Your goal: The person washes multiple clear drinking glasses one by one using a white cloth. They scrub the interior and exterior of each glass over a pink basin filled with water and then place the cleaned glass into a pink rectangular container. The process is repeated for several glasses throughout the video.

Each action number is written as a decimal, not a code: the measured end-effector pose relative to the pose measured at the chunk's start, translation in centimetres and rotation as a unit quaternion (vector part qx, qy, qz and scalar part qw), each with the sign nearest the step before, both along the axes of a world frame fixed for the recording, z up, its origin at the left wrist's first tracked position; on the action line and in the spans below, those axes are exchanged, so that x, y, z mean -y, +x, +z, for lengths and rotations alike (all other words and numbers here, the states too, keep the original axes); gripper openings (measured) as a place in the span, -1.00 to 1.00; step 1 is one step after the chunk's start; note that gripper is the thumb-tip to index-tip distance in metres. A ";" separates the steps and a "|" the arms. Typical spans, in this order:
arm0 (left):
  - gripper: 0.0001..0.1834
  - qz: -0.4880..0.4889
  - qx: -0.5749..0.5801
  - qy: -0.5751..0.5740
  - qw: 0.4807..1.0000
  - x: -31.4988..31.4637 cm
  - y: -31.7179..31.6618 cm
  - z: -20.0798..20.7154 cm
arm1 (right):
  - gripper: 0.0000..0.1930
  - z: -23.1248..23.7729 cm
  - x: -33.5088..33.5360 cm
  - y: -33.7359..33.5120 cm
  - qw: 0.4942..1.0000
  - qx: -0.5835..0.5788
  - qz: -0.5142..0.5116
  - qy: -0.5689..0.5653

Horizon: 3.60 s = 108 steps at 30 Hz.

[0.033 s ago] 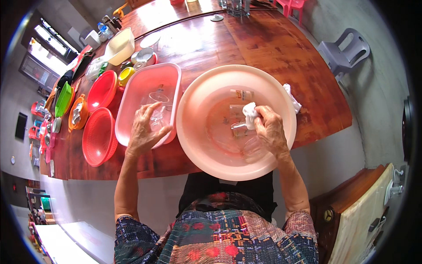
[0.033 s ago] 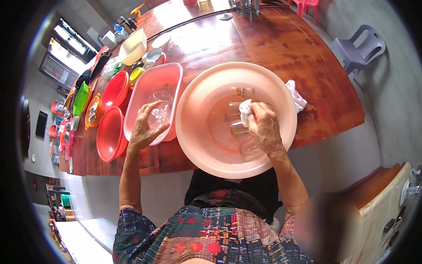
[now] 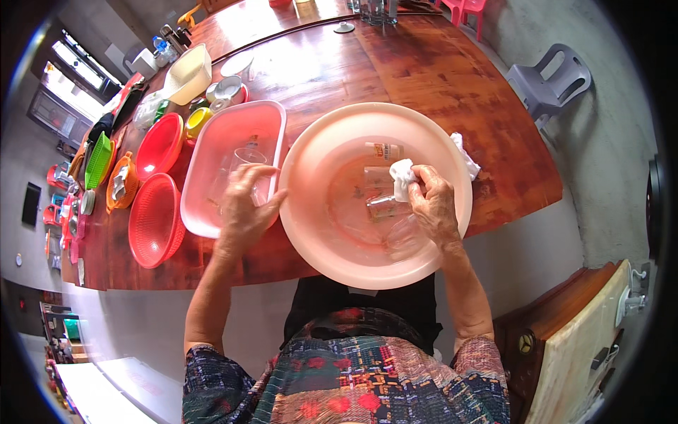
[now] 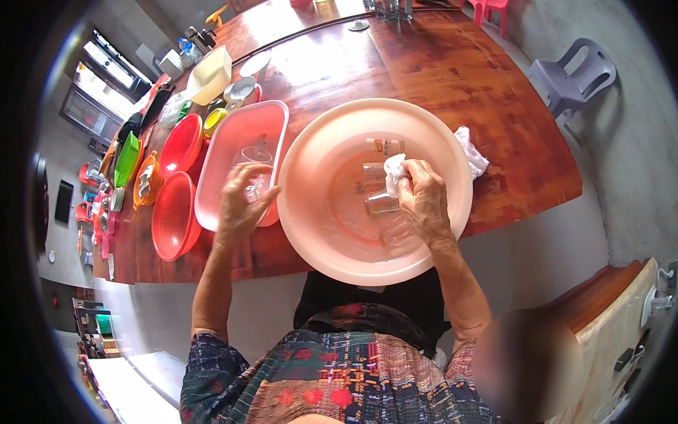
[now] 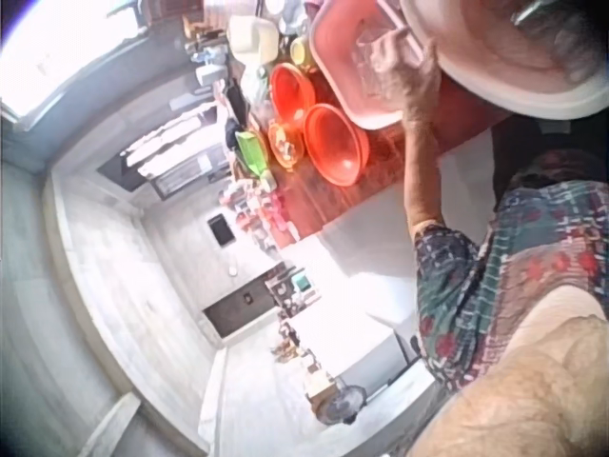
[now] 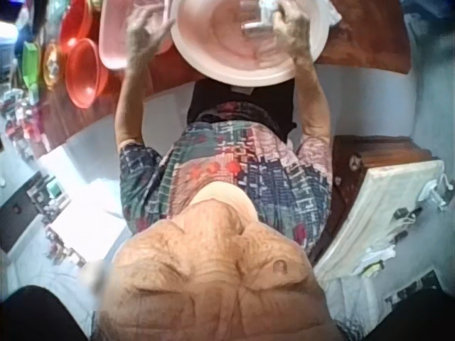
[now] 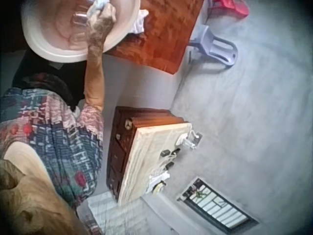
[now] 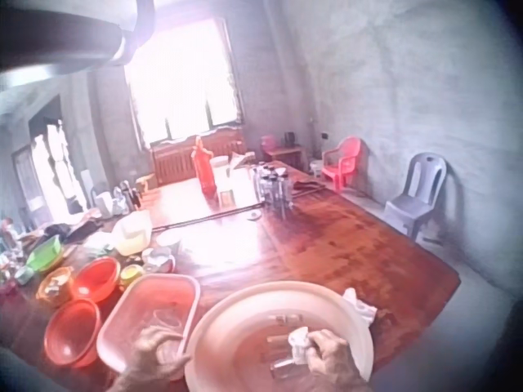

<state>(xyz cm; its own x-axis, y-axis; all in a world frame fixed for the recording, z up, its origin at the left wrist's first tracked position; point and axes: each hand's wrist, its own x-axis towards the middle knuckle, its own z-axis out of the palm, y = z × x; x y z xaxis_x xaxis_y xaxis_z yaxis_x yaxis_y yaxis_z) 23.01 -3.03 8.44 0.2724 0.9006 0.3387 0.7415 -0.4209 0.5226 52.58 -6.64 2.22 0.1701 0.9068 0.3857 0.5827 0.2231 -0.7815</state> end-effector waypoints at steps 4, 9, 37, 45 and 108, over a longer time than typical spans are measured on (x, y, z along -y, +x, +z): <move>-0.61 -0.114 0.072 -0.194 0.972 1.3 7.8 -3.7 | -0.81 -0.5 0.1 0.4 0.996 -0.076 -0.041 -0.011; -0.51 -0.203 -0.200 -0.101 0.953 0.5 12.7 -8.4 | -0.80 -0.7 0.2 0.6 0.992 -0.116 -0.047 -0.027; -0.46 0.168 0.535 -0.468 0.683 -1.7 9.4 -8.7 | -0.75 0.1 -1.5 -4.7 0.905 0.199 0.313 -0.208; -0.55 -0.088 0.725 -0.426 0.534 -2.0 11.1 -13.8 | -0.69 1.9 -0.2 -9.0 0.975 0.105 0.140 0.136; -0.50 -0.064 0.700 -0.512 0.493 -0.9 9.9 -8.5 | -0.76 1.4 -2.8 -7.4 0.982 0.091 0.093 0.134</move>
<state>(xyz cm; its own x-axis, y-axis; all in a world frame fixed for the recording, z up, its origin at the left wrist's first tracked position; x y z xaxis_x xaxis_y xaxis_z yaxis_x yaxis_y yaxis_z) 32.94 -2.10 -0.04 0.4950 0.7999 -0.3392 -0.6470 0.6000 0.4706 45.21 -3.89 3.58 -0.0828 0.7774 0.6236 0.6373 0.5223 -0.5666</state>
